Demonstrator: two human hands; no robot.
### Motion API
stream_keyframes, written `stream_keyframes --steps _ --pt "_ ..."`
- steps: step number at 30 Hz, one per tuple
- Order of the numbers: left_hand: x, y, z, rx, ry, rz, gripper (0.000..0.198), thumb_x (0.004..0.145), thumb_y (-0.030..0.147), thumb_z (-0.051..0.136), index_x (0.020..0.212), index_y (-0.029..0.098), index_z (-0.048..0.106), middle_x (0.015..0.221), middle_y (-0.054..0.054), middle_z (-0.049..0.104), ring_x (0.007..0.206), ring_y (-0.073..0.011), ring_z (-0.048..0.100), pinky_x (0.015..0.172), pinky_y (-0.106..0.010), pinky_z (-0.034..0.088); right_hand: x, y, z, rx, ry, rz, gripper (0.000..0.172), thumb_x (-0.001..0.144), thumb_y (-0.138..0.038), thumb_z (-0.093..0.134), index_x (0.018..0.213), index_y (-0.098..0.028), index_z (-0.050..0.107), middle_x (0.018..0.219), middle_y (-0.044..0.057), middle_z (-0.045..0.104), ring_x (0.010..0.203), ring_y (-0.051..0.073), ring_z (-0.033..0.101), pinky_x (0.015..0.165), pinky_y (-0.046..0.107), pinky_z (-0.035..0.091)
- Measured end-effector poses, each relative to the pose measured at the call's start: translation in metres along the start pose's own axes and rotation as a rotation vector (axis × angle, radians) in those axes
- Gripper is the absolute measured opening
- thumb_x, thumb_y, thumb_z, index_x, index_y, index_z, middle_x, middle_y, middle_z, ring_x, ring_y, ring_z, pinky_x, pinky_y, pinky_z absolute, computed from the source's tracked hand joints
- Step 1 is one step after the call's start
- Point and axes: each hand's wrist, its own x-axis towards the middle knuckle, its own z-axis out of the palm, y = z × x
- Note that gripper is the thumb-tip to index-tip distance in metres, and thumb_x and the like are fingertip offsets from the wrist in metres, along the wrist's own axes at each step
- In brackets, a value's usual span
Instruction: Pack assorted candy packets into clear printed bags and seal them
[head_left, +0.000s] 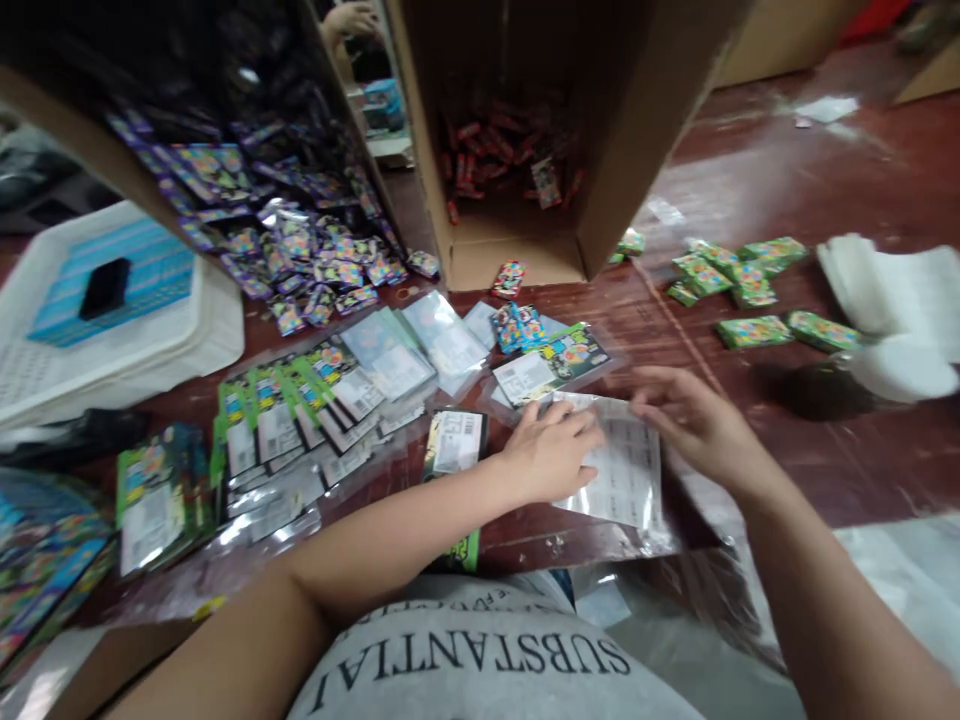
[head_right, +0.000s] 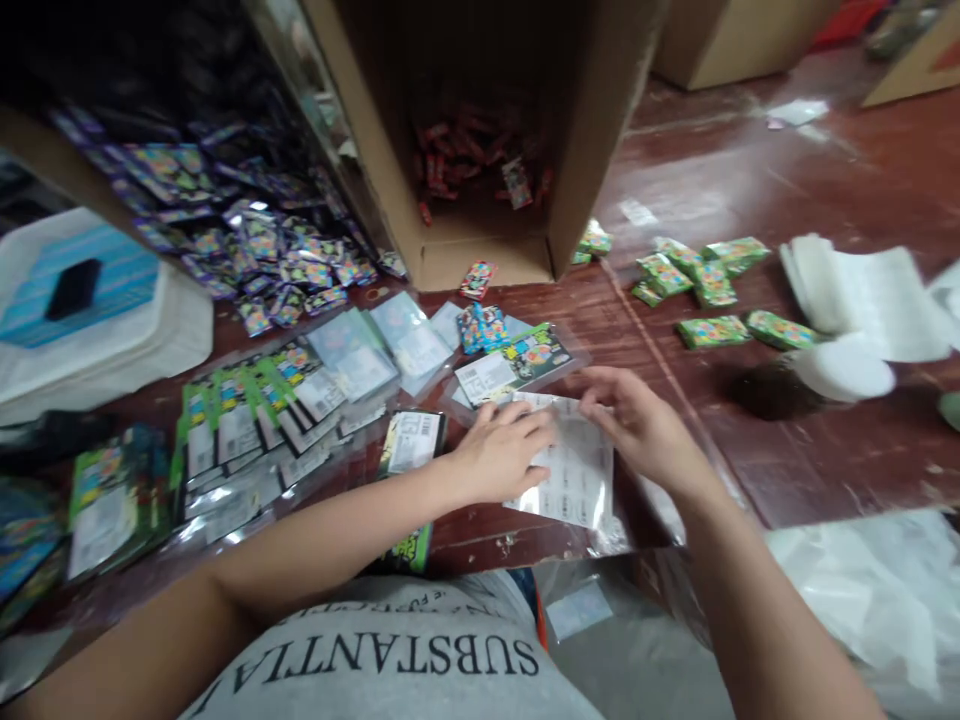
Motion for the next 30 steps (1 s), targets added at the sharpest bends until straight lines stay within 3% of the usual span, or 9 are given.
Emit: stream_keyframes --steps 2,5,8,11,14,19,24,27,30 --pt "-0.005 -0.002 -0.004 0.012 0.034 0.051 0.03 0.094 0.041 0.061 0.117 0.022 0.066 0.154 -0.004 0.051 0.137 -0.0313 0.044 0.104 -0.057 0.04 -0.003 -0.019 0.0 0.268 0.083 0.091 0.042 0.085 -0.033 0.076 0.125 -0.031 0.063 0.088 0.002 0.068 0.08 0.018 0.065 0.071 0.032 0.054" --pt "-0.027 -0.02 -0.024 0.023 0.162 0.046 0.024 0.1 0.037 0.054 0.112 0.024 0.069 0.156 -0.002 0.049 0.137 -0.0285 0.044 0.108 -0.053 0.036 -0.006 -0.049 0.002 0.416 0.185 0.168 0.045 0.078 -0.029 0.083 0.12 -0.031 0.067 0.085 0.002 0.066 0.078 0.017 0.063 0.07 0.029 0.054" --pt "-0.064 -0.061 -0.05 -0.047 0.296 -0.259 0.026 0.097 0.035 0.058 0.119 0.024 0.069 0.144 -0.006 0.06 0.13 -0.0309 0.049 0.108 -0.053 0.036 -0.005 -0.069 0.017 0.459 0.156 0.197 0.043 0.077 -0.028 0.084 0.118 -0.031 0.068 0.085 0.002 0.065 0.077 0.016 0.062 0.069 0.028 0.054" --pt "-0.1 -0.105 -0.064 -0.357 0.197 -0.514 0.022 0.095 0.029 0.058 0.107 0.019 0.073 0.112 -0.009 0.075 0.109 -0.0277 0.063 0.1 -0.047 0.044 0.0 -0.08 0.046 0.526 0.059 0.178 0.041 0.081 -0.028 0.081 0.12 -0.031 0.066 0.085 0.0 0.065 0.079 0.015 0.061 0.072 0.028 0.053" --pt "-0.122 -0.127 -0.068 -0.644 0.101 -0.562 0.02 0.093 0.029 0.058 0.089 0.018 0.074 0.094 -0.006 0.077 0.09 -0.0206 0.068 0.086 -0.036 0.05 0.01 -0.091 0.082 0.601 -0.062 0.134 0.04 0.085 -0.03 0.079 0.122 -0.031 0.064 0.085 -0.001 0.064 0.08 0.015 0.06 0.078 0.03 0.053" --pt "-0.134 -0.12 -0.077 -1.045 0.153 -0.582 0.016 0.083 0.03 0.071 0.093 0.018 0.073 0.089 -0.004 0.075 0.078 -0.0142 0.065 0.076 -0.029 0.051 0.024 -0.113 0.12 0.697 -0.178 0.123 0.045 0.087 -0.03 0.077 0.128 -0.031 0.059 0.091 -0.001 0.066 0.084 0.015 0.061 0.082 0.031 0.052" --pt "-0.146 -0.117 -0.088 -1.04 0.157 -0.568 0.017 0.081 0.034 0.074 0.083 0.017 0.075 0.08 -0.004 0.074 0.071 -0.0131 0.064 0.07 -0.028 0.05 0.03 -0.125 0.125 0.713 -0.189 0.134 0.044 0.087 -0.028 0.077 0.128 -0.03 0.059 0.092 -0.001 0.065 0.086 0.014 0.061 0.082 0.029 0.051" --pt "-0.156 -0.113 -0.091 -0.997 0.135 -0.449 0.02 0.085 0.037 0.071 0.084 0.019 0.077 0.089 -0.005 0.077 0.081 -0.0155 0.069 0.076 -0.03 0.052 0.031 -0.125 0.123 0.689 -0.191 0.133 0.045 0.088 -0.028 0.076 0.129 -0.03 0.058 0.092 -0.001 0.065 0.087 0.014 0.06 0.08 0.028 0.051" --pt "-0.165 -0.106 -0.089 -0.953 0.196 -0.358 0.015 0.087 0.032 0.07 0.094 0.021 0.078 0.099 -0.005 0.079 0.091 -0.016 0.071 0.084 -0.03 0.053 0.031 -0.126 0.122 0.685 -0.192 0.146 0.047 0.086 -0.027 0.077 0.129 -0.029 0.057 0.092 -0.001 0.065 0.086 0.014 0.06 0.079 0.028 0.051"
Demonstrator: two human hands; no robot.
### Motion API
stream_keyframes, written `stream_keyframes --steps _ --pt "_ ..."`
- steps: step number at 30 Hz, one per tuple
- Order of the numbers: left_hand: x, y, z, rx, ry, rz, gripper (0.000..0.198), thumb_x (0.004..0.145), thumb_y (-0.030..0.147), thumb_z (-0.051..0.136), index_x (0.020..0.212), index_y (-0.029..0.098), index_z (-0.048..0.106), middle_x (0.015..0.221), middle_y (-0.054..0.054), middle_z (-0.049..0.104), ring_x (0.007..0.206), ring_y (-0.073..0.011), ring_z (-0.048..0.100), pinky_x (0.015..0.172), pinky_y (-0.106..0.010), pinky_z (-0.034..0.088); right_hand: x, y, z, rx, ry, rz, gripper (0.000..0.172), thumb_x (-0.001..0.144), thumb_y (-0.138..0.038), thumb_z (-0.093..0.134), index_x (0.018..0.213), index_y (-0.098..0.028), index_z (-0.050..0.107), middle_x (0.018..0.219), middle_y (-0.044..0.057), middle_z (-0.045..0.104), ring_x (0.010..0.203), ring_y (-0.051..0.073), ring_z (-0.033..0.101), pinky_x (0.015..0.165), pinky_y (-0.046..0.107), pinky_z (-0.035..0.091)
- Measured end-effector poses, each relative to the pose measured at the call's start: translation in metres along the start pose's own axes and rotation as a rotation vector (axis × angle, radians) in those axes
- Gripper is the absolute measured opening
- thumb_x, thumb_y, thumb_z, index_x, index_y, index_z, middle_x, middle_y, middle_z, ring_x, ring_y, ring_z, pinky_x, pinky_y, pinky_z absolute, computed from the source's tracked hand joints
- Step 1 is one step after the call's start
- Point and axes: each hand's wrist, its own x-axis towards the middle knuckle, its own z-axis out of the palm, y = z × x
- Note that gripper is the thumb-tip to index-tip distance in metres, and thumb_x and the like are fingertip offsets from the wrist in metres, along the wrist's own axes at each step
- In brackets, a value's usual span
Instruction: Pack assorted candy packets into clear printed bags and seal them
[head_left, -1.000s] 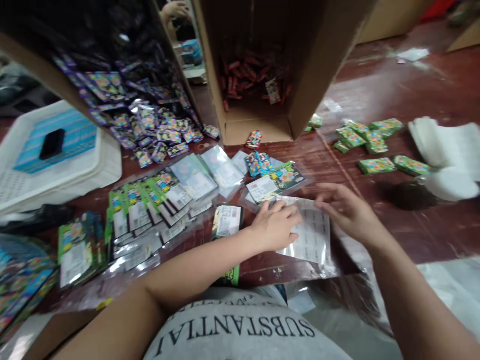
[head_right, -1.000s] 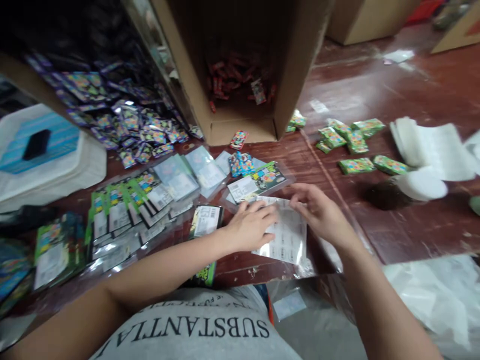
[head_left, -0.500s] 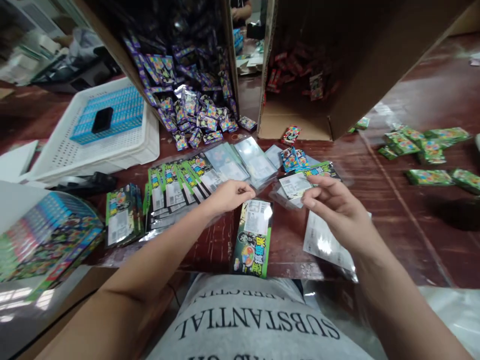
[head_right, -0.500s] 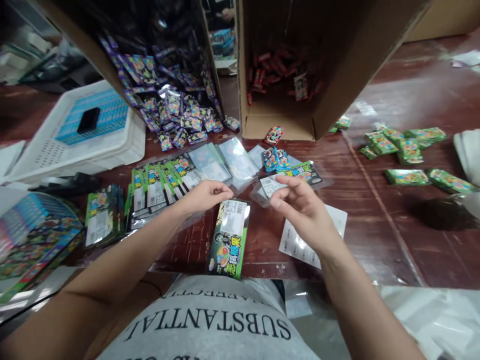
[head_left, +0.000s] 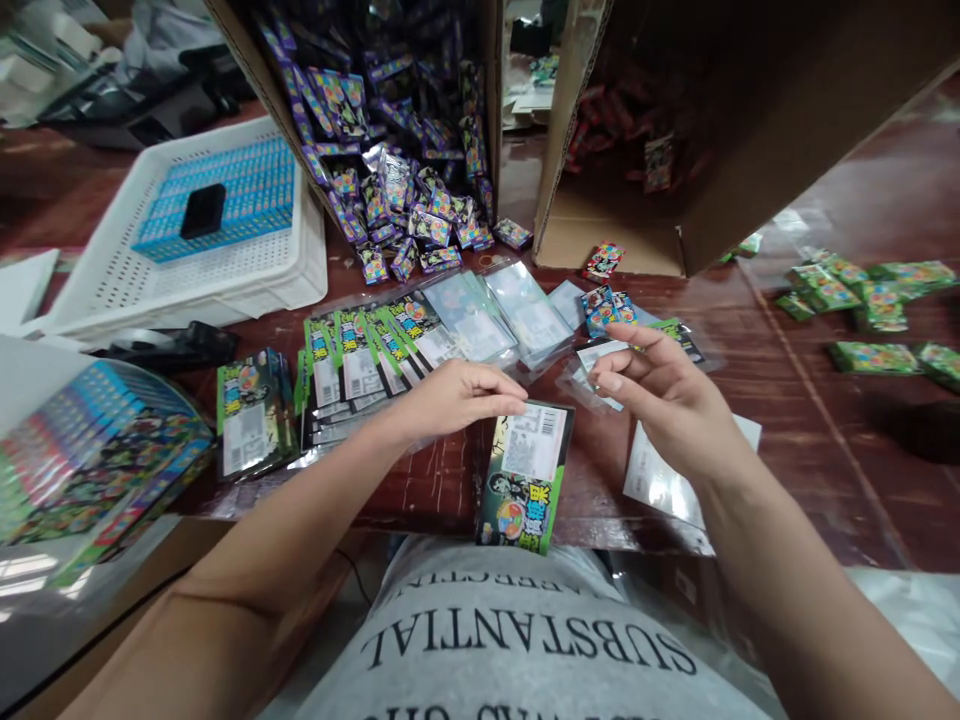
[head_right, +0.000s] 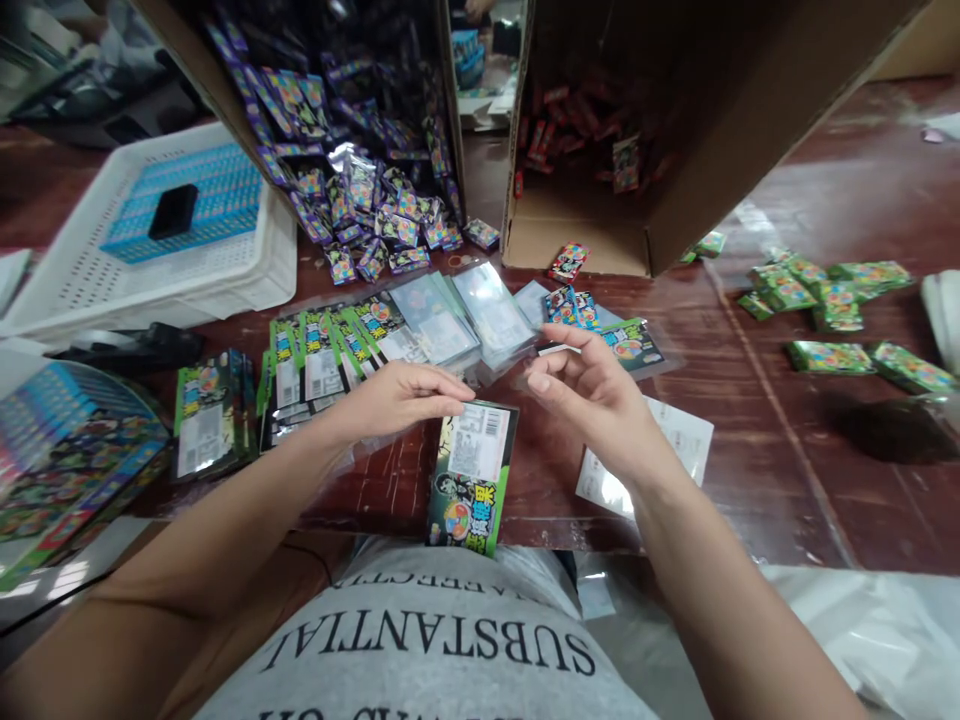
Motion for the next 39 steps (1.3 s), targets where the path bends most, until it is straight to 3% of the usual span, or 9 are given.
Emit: stream_keyframes --steps 4,9,15,19,23,31,34,37,39 --pt "-0.007 -0.003 0.011 -0.011 0.108 0.047 0.014 0.089 0.025 0.068 0.1 0.02 0.076 0.098 -0.004 0.078 0.088 -0.0149 0.072 0.082 -0.03 0.054 0.004 -0.001 0.011 -0.038 -0.133 0.042 0.054 0.084 -0.026 0.078 0.132 -0.028 0.052 0.09 -0.002 0.064 0.084 0.015 0.061 0.08 0.031 0.053" --pt "-0.008 0.002 0.016 0.133 0.135 0.107 0.009 0.09 0.024 0.068 0.094 0.021 0.076 0.092 -0.002 0.078 0.085 -0.0139 0.071 0.082 -0.029 0.052 0.011 0.008 0.024 -0.22 -0.329 0.021 0.057 0.089 -0.026 0.07 0.139 -0.024 0.042 0.09 0.0 0.063 0.083 0.016 0.061 0.076 0.033 0.054" --pt "-0.009 0.005 0.02 0.155 0.159 0.073 0.01 0.09 0.024 0.066 0.093 0.02 0.076 0.092 -0.002 0.078 0.086 -0.0149 0.071 0.081 -0.03 0.053 0.004 0.014 0.028 -0.633 -0.232 -0.197 0.08 0.091 -0.025 0.066 0.158 -0.029 0.022 0.106 0.005 0.064 0.097 0.022 0.063 0.087 0.042 0.053" --pt "-0.012 0.002 0.024 0.044 0.182 -0.014 0.01 0.088 0.027 0.068 0.093 0.018 0.071 0.088 -0.003 0.077 0.078 -0.0144 0.071 0.072 -0.029 0.054 -0.007 0.006 0.036 -1.004 -0.142 -0.39 0.082 0.094 -0.022 0.065 0.16 -0.033 0.019 0.104 0.002 0.072 0.1 0.026 0.061 0.101 0.052 0.041" --pt "-0.017 0.003 0.025 -0.009 0.175 -0.057 0.012 0.086 0.027 0.066 0.092 0.017 0.07 0.091 -0.006 0.077 0.079 -0.0151 0.07 0.072 -0.029 0.054 -0.015 0.005 0.043 -1.145 -0.138 -0.42 0.084 0.097 -0.019 0.06 0.163 -0.032 0.009 0.098 -0.001 0.078 0.101 0.027 0.063 0.111 0.058 0.028" --pt "-0.009 -0.009 0.007 0.032 0.087 -0.131 0.031 0.073 0.036 0.082 0.088 0.019 0.061 0.08 -0.002 0.071 0.071 -0.015 0.065 0.063 -0.027 0.048 -0.007 0.026 0.035 -0.888 -0.31 -0.268 0.088 0.098 -0.027 0.058 0.163 -0.036 0.0 0.133 0.006 0.068 0.123 0.032 0.057 0.112 0.067 0.031" --pt "-0.015 -0.017 -0.019 -0.147 0.171 -0.13 0.034 0.076 0.027 0.078 0.104 0.02 0.059 0.087 -0.003 0.072 0.079 -0.0172 0.069 0.069 -0.028 0.052 -0.017 0.032 0.018 -0.657 -0.069 -0.247 0.089 0.093 -0.036 0.066 0.162 -0.04 0.01 0.15 0.01 0.052 0.13 0.032 0.053 0.112 0.062 0.038" --pt "-0.034 -0.02 -0.04 -0.242 0.473 -0.081 0.051 0.08 0.027 0.077 0.126 0.024 0.054 0.094 -0.002 0.072 0.086 -0.0176 0.07 0.074 -0.028 0.054 -0.036 0.04 0.006 -0.403 0.238 -0.172 0.082 0.091 -0.04 0.069 0.157 -0.042 0.022 0.149 0.011 0.046 0.125 0.029 0.057 0.107 0.056 0.047" --pt "-0.048 -0.021 -0.04 -0.289 0.583 -0.05 0.065 0.083 0.029 0.076 0.14 0.028 0.046 0.106 -0.004 0.071 0.094 -0.0187 0.069 0.079 -0.03 0.056 -0.045 0.046 0.012 -0.243 0.301 -0.088 0.08 0.088 -0.042 0.072 0.153 -0.041 0.027 0.144 0.012 0.046 0.12 0.028 0.061 0.103 0.054 0.052"
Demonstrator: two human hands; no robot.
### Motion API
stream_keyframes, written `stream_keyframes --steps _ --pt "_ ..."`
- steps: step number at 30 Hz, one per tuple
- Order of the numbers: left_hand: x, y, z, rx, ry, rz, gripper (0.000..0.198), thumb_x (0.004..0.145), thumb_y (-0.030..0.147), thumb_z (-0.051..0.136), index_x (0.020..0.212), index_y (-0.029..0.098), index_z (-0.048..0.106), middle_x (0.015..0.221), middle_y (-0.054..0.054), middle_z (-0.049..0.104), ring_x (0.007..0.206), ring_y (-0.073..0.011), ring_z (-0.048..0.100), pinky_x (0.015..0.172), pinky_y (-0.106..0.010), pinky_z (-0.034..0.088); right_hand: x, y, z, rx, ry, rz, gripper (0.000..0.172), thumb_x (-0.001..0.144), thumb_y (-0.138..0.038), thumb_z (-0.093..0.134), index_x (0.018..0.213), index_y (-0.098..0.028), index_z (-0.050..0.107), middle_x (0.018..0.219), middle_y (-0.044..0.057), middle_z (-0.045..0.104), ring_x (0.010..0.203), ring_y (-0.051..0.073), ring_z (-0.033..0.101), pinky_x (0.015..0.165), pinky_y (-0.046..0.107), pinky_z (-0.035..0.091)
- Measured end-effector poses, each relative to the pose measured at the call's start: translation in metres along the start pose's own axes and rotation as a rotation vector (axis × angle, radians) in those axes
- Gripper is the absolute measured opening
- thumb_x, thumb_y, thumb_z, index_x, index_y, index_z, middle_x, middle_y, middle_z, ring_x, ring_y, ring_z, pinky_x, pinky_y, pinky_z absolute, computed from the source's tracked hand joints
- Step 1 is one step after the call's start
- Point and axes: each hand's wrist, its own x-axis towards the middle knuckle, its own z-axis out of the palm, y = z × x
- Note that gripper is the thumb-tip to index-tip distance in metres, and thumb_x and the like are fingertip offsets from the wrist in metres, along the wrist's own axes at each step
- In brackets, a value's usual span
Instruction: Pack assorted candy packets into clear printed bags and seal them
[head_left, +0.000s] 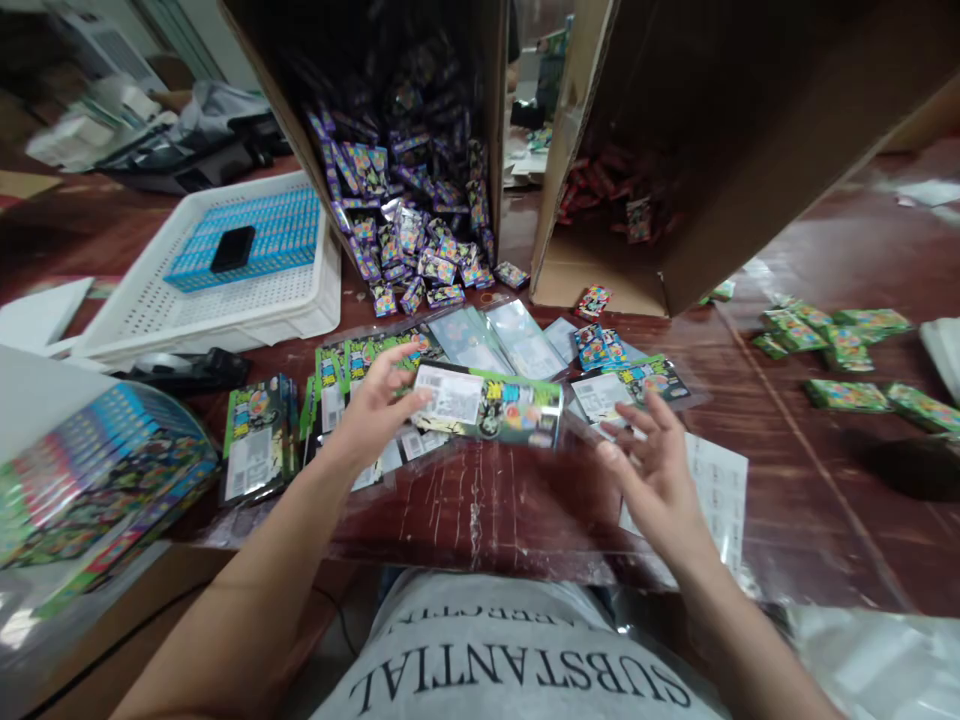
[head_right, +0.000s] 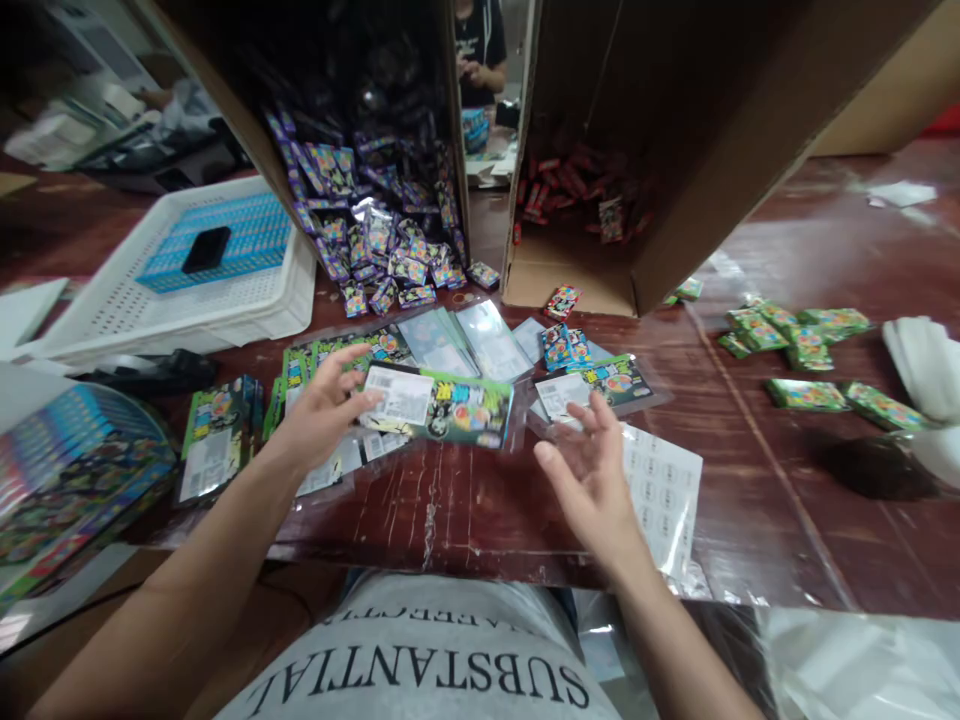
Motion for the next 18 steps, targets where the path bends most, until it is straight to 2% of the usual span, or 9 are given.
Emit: stream_keyframes --steps 2,4,7,8,10,12,13,15,18 --pt "-0.017 -0.006 0.005 -0.046 0.008 -0.017 0.071 0.084 0.03 0.076 0.146 0.032 0.042 0.124 -0.007 0.067 0.106 -0.021 0.067 0.085 -0.032 0.057 -0.005 0.0 0.013 0.136 0.009 0.085 0.079 0.086 -0.042 0.075 0.15 -0.039 0.029 0.137 0.011 0.05 0.114 0.027 0.065 0.101 0.052 0.054" --pt "-0.036 -0.016 0.018 -0.077 -0.046 -0.046 0.066 0.085 0.03 0.076 0.144 0.034 0.046 0.137 -0.007 0.061 0.116 -0.023 0.064 0.091 -0.036 0.057 -0.003 -0.005 0.028 0.225 0.067 0.107 0.075 0.085 -0.04 0.076 0.145 -0.037 0.032 0.128 0.009 0.054 0.111 0.025 0.066 0.102 0.05 0.054" --pt "-0.06 -0.026 0.04 -0.063 -0.217 -0.081 0.05 0.083 0.029 0.078 0.129 0.032 0.059 0.134 -0.007 0.061 0.115 -0.0233 0.064 0.096 -0.04 0.056 0.006 -0.013 0.039 0.216 0.164 0.071 0.064 0.087 -0.037 0.075 0.138 -0.034 0.037 0.117 0.006 0.058 0.107 0.022 0.066 0.099 0.044 0.055" --pt "-0.064 -0.028 0.046 -0.048 -0.273 -0.095 0.044 0.082 0.029 0.079 0.122 0.029 0.062 0.13 -0.007 0.063 0.113 -0.0228 0.065 0.097 -0.04 0.055 0.008 -0.014 0.04 0.191 0.134 0.058 0.065 0.087 -0.037 0.074 0.139 -0.034 0.036 0.113 0.005 0.06 0.104 0.022 0.066 0.095 0.043 0.057" --pt "-0.066 -0.028 0.058 -0.041 -0.324 -0.112 0.038 0.08 0.029 0.081 0.113 0.026 0.063 0.122 -0.007 0.065 0.108 -0.0219 0.068 0.096 -0.04 0.056 0.009 -0.013 0.039 0.147 -0.029 0.034 0.075 0.087 -0.035 0.074 0.146 -0.035 0.028 0.109 0.004 0.061 0.095 0.021 0.067 0.085 0.04 0.06" --pt "-0.061 -0.027 0.069 -0.063 -0.281 -0.089 0.038 0.081 0.031 0.08 0.112 0.024 0.059 0.117 -0.007 0.067 0.104 -0.0221 0.069 0.093 -0.041 0.057 0.006 -0.01 0.038 0.123 -0.181 -0.004 0.087 0.086 -0.034 0.075 0.152 -0.038 0.018 0.114 0.005 0.06 0.091 0.021 0.067 0.078 0.039 0.062" --pt "-0.057 -0.027 0.074 -0.081 -0.234 -0.068 0.042 0.081 0.031 0.079 0.116 0.025 0.056 0.116 -0.007 0.068 0.103 -0.0223 0.07 0.092 -0.041 0.057 0.004 -0.008 0.039 0.119 -0.186 -0.032 0.091 0.085 -0.033 0.075 0.154 -0.041 0.016 0.121 0.006 0.058 0.093 0.021 0.067 0.078 0.039 0.062" --pt "-0.051 -0.029 0.08 -0.117 -0.165 -0.047 0.052 0.083 0.032 0.077 0.126 0.026 0.047 0.112 -0.006 0.07 0.098 -0.0216 0.071 0.089 -0.041 0.058 -0.001 -0.004 0.04 0.122 -0.073 -0.093 0.091 0.084 -0.029 0.076 0.153 -0.045 0.018 0.134 0.006 0.05 0.098 0.02 0.067 0.084 0.041 0.062" --pt "-0.049 -0.035 0.082 -0.124 -0.173 -0.048 0.059 0.085 0.032 0.075 0.133 0.027 0.04 0.107 -0.005 0.071 0.091 -0.0198 0.072 0.084 -0.038 0.058 -0.007 0.003 0.041 0.109 0.067 -0.144 0.082 0.086 -0.026 0.074 0.15 -0.046 0.027 0.128 0.003 0.054 0.101 0.019 0.067 0.093 0.043 0.059"
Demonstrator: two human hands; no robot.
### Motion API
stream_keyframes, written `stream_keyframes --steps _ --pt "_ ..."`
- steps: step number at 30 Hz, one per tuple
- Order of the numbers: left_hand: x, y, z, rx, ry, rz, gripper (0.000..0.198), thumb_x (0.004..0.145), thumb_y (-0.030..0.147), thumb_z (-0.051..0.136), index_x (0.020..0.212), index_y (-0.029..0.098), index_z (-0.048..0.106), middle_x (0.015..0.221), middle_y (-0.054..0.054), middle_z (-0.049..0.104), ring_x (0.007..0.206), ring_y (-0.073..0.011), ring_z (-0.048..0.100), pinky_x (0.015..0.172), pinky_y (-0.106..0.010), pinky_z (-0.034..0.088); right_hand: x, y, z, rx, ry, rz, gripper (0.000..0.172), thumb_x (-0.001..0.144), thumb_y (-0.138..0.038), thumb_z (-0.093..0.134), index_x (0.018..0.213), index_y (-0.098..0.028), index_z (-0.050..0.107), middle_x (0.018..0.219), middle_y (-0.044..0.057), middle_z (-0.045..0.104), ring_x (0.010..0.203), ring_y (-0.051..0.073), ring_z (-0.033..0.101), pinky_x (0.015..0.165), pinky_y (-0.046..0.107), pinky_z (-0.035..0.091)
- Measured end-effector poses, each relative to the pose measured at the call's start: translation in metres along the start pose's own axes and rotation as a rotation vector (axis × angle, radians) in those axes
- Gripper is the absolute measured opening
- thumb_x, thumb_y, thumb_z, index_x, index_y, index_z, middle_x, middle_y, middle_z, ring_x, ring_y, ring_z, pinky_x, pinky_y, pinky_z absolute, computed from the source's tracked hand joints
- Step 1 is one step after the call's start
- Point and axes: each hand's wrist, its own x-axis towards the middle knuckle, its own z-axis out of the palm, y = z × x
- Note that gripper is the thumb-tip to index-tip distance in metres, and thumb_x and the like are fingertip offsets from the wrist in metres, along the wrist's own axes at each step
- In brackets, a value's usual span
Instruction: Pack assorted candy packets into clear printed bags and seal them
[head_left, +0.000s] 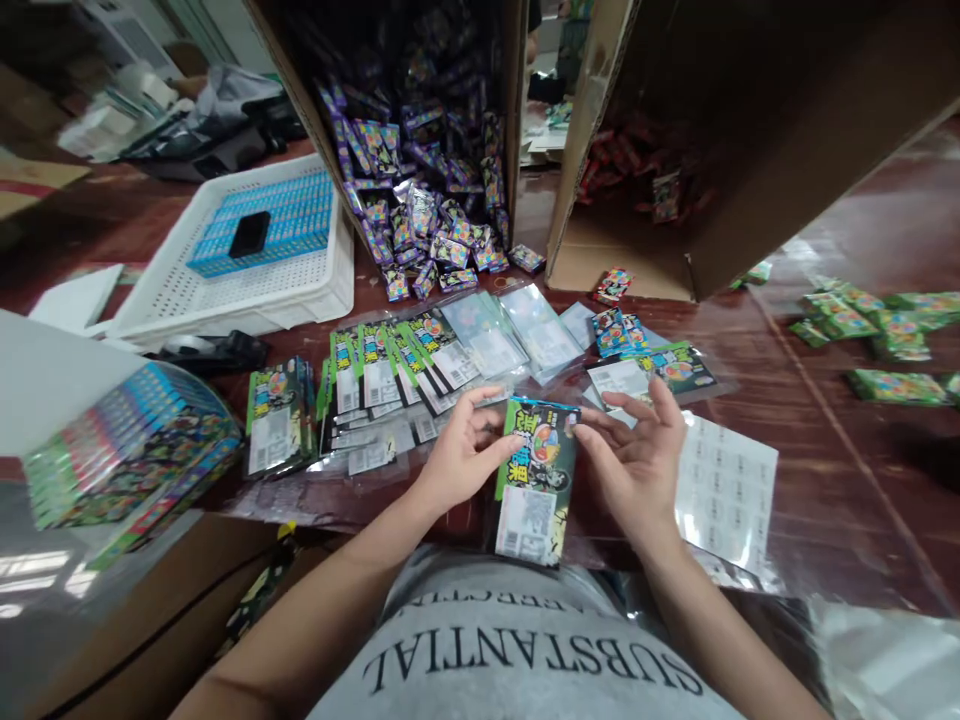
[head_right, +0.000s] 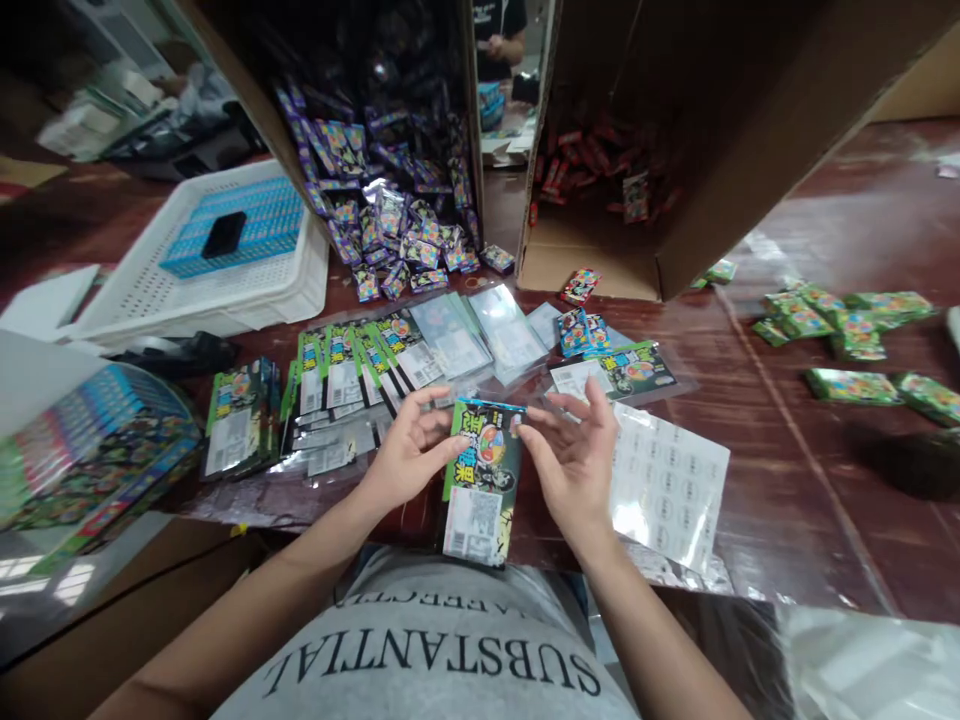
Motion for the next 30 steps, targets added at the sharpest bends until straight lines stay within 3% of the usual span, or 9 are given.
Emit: stream_keyframes --steps 5,9,13,16,19,22,26,30 --pt "-0.001 -0.003 -0.007 0.111 -0.126 0.019 0.04 0.088 0.031 0.07 0.121 0.024 0.05 0.106 -0.005 0.069 0.094 -0.0179 0.069 0.084 -0.033 0.056 -0.005 0.014 -0.007 0.009 -0.131 0.085 0.072 0.093 -0.029 0.066 0.154 -0.038 0.029 0.112 0.003 0.066 0.105 0.02 0.066 0.097 0.044 0.056" --pt "0.006 0.001 -0.008 0.207 -0.091 0.059 0.013 0.093 0.032 0.061 0.095 0.021 0.056 0.115 -0.007 0.069 0.103 -0.0177 0.067 0.091 -0.034 0.053 -0.004 0.019 -0.012 0.023 -0.277 0.164 0.067 0.093 -0.03 0.066 0.153 -0.035 0.037 0.1 0.001 0.067 0.095 0.019 0.066 0.09 0.04 0.058" --pt "0.012 0.004 -0.004 0.141 -0.003 0.078 0.012 0.091 0.026 0.062 0.096 0.022 0.052 0.109 -0.006 0.073 0.104 -0.0169 0.068 0.095 -0.036 0.052 -0.002 0.018 -0.007 0.045 -0.192 0.117 0.086 0.091 -0.029 0.07 0.158 -0.045 0.019 0.119 0.002 0.062 0.097 0.017 0.065 0.09 0.038 0.057" --pt "0.014 0.009 -0.006 0.124 -0.025 0.042 0.022 0.089 0.026 0.066 0.108 0.022 0.055 0.104 -0.005 0.075 0.099 -0.0164 0.07 0.093 -0.036 0.053 0.002 0.015 -0.006 0.057 -0.248 0.122 0.092 0.092 -0.032 0.068 0.161 -0.043 0.008 0.11 0.002 0.065 0.094 0.018 0.065 0.089 0.04 0.057" --pt "0.013 0.017 -0.009 0.191 -0.113 -0.02 0.017 0.09 0.034 0.067 0.099 0.019 0.067 0.108 -0.007 0.075 0.098 -0.0172 0.069 0.092 -0.036 0.053 0.008 0.008 -0.01 0.042 -0.329 0.137 0.083 0.094 -0.035 0.065 0.161 -0.039 0.016 0.092 -0.001 0.066 0.085 0.019 0.064 0.083 0.041 0.057" --pt "0.014 0.023 -0.009 0.218 -0.107 -0.045 0.015 0.088 0.034 0.069 0.089 0.019 0.07 0.104 -0.007 0.075 0.093 -0.0169 0.069 0.089 -0.036 0.054 0.011 0.001 -0.012 0.018 -0.342 0.182 0.077 0.092 -0.036 0.068 0.157 -0.039 0.026 0.089 -0.001 0.064 0.083 0.02 0.064 0.081 0.041 0.057" --pt "0.022 0.027 -0.005 0.248 -0.07 -0.102 0.009 0.083 0.027 0.071 0.086 0.018 0.069 0.087 -0.004 0.075 0.079 -0.0151 0.068 0.077 -0.033 0.055 0.016 -0.002 -0.007 0.04 -0.295 0.257 0.085 0.086 -0.034 0.075 0.157 -0.038 0.027 0.086 -0.003 0.064 0.077 0.019 0.063 0.077 0.038 0.057" --pt "0.034 0.036 -0.004 0.233 -0.089 -0.165 0.006 0.08 0.022 0.071 0.078 0.017 0.071 0.08 -0.002 0.075 0.073 -0.0132 0.066 0.076 -0.032 0.054 0.025 -0.003 -0.003 0.135 -0.213 0.427 0.09 0.079 -0.032 0.081 0.155 -0.033 0.032 0.081 -0.006 0.066 0.071 0.015 0.063 0.074 0.034 0.056"
